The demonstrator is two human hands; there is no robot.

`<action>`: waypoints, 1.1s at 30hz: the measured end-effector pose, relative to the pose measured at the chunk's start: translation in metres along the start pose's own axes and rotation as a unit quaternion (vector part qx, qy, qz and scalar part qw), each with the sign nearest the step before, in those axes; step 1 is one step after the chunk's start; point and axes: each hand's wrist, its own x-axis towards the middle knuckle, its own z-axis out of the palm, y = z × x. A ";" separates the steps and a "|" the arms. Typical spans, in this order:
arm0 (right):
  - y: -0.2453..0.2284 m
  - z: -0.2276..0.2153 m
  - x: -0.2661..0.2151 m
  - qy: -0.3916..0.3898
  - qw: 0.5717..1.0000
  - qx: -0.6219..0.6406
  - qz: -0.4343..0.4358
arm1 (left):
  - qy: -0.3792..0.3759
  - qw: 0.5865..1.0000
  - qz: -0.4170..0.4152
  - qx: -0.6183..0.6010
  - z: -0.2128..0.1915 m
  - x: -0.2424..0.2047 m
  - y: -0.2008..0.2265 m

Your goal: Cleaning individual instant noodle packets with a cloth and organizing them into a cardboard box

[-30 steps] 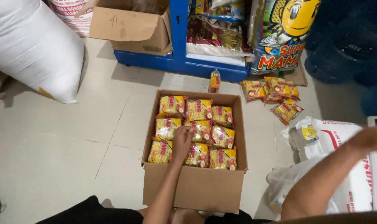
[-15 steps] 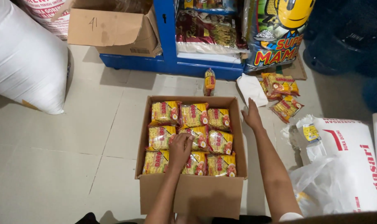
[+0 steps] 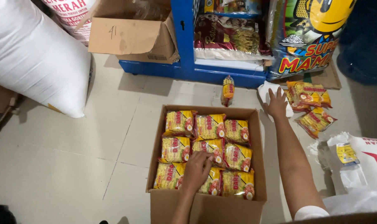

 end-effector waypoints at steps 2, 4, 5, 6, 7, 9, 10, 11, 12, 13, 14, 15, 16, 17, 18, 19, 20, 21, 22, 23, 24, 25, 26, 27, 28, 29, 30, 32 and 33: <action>-0.004 -0.005 0.004 -0.102 0.993 -0.001 0.058 | 0.006 1.000 0.019 -0.001 -0.002 -0.001 0.002; 0.000 0.002 0.001 -0.145 0.987 0.000 0.063 | -0.002 1.000 0.008 -0.002 -0.001 0.000 0.002; 0.001 0.006 -0.002 -0.186 0.980 -0.002 0.068 | -0.008 1.000 -0.002 -0.007 -0.001 -0.001 0.002; -0.002 0.000 -0.009 -0.188 0.980 -0.003 0.068 | -0.008 1.000 -0.004 -0.007 -0.002 0.000 0.002; -0.005 -0.006 -0.018 -0.143 0.988 -0.010 0.049 | -0.006 1.000 -0.001 -0.008 -0.003 -0.001 0.002; -0.008 -0.017 -0.023 -0.098 0.994 -0.022 0.031 | -0.003 1.000 0.002 -0.012 -0.002 -0.001 0.003; -0.009 -0.020 -0.021 -0.096 0.994 -0.031 0.046 | 0.003 1.000 0.010 -0.012 -0.002 -0.002 0.004; -0.011 -0.023 -0.020 -0.095 0.993 -0.039 0.061 | 0.009 1.000 0.018 -0.012 -0.003 -0.002 0.004; -0.006 -0.018 -0.018 -0.096 0.993 -0.040 0.060 | 0.010 1.000 0.016 -0.013 -0.003 -0.001 0.004; -0.003 -0.013 -0.016 -0.096 0.993 -0.049 0.053 | 0.004 1.000 0.007 -0.011 -0.003 -0.001 0.004; 0.002 -0.009 -0.014 -0.096 0.993 -0.060 0.045 | -0.002 1.000 -0.002 -0.011 -0.003 0.000 0.004; 0.003 -0.009 -0.022 -0.097 0.992 -0.063 0.043 | -0.001 1.000 -0.005 -0.013 -0.002 -0.002 0.005; 0.003 -0.009 -0.028 -0.093 0.993 -0.058 0.043 | -0.001 1.000 -0.001 -0.013 -0.003 -0.002 0.005; 0.004 -0.010 -0.034 -0.089 0.994 -0.052 0.043 | -0.001 1.000 0.002 -0.013 -0.004 -0.001 0.006; 0.002 -0.009 -0.045 -0.089 0.994 -0.053 0.044 | -0.001 1.000 0.004 -0.014 -0.005 -0.002 0.007; 0.001 -0.009 -0.055 -0.089 0.992 -0.081 0.035 | 0.002 1.000 0.008 -0.015 -0.006 -0.002 0.008; 0.000 -0.008 -0.065 -0.090 0.989 -0.110 0.027 | 0.005 1.000 0.013 -0.016 -0.006 -0.002 0.008; 0.000 -0.010 -0.079 -0.089 0.989 -0.110 0.029 | 0.004 1.000 0.014 -0.017 -0.006 -0.002 0.008; 0.001 -0.010 -0.093 -0.100 0.992 -0.082 0.015 | -0.004 1.000 -0.002 -0.016 -0.006 -0.002 0.008; 0.001 -0.010 -0.108 -0.110 0.992 -0.053 0.000 | -0.013 1.000 -0.019 -0.015 -0.006 -0.002 0.008; 0.010 -0.010 -0.111 -0.111 0.992 -0.054 0.004 | -0.016 1.000 -0.018 -0.017 -0.005 -0.002 0.007; 0.019 -0.010 -0.114 -0.154 0.988 0.032 0.002 | -0.013 1.000 -0.020 -0.016 -0.004 -0.002 0.007; 0.027 -0.008 -0.116 -0.195 0.974 0.119 0.000 | -0.011 1.000 -0.023 -0.014 -0.004 -0.002 0.006; 0.023 -0.035 -0.126 -0.196 0.973 0.119 0.002 | -0.014 1.000 -0.023 -0.014 -0.006 -0.002 0.009; 0.017 -0.062 -0.131 -0.183 0.974 0.131 -0.006 | -0.003 1.000 -0.015 -0.016 -0.008 -0.001 0.010; 0.010 -0.090 -0.137 -0.170 0.975 0.143 -0.015 | 0.008 1.000 -0.006 -0.017 -0.010 0.000 0.012; 0.014 -0.100 -0.127 -0.170 0.975 0.142 -0.016 | 0.009 1.000 -0.007 -0.017 -0.009 0.000 0.012; 0.023 -0.121 -0.105 0.178 0.983 0.031 -0.044 | 0.011 1.000 -0.007 -0.004 -0.007 0.002 0.012; 0.027 -0.120 -0.084 0.179 0.982 0.031 -0.044 | 0.012 1.000 -0.005 -0.005 -0.005 0.000 0.009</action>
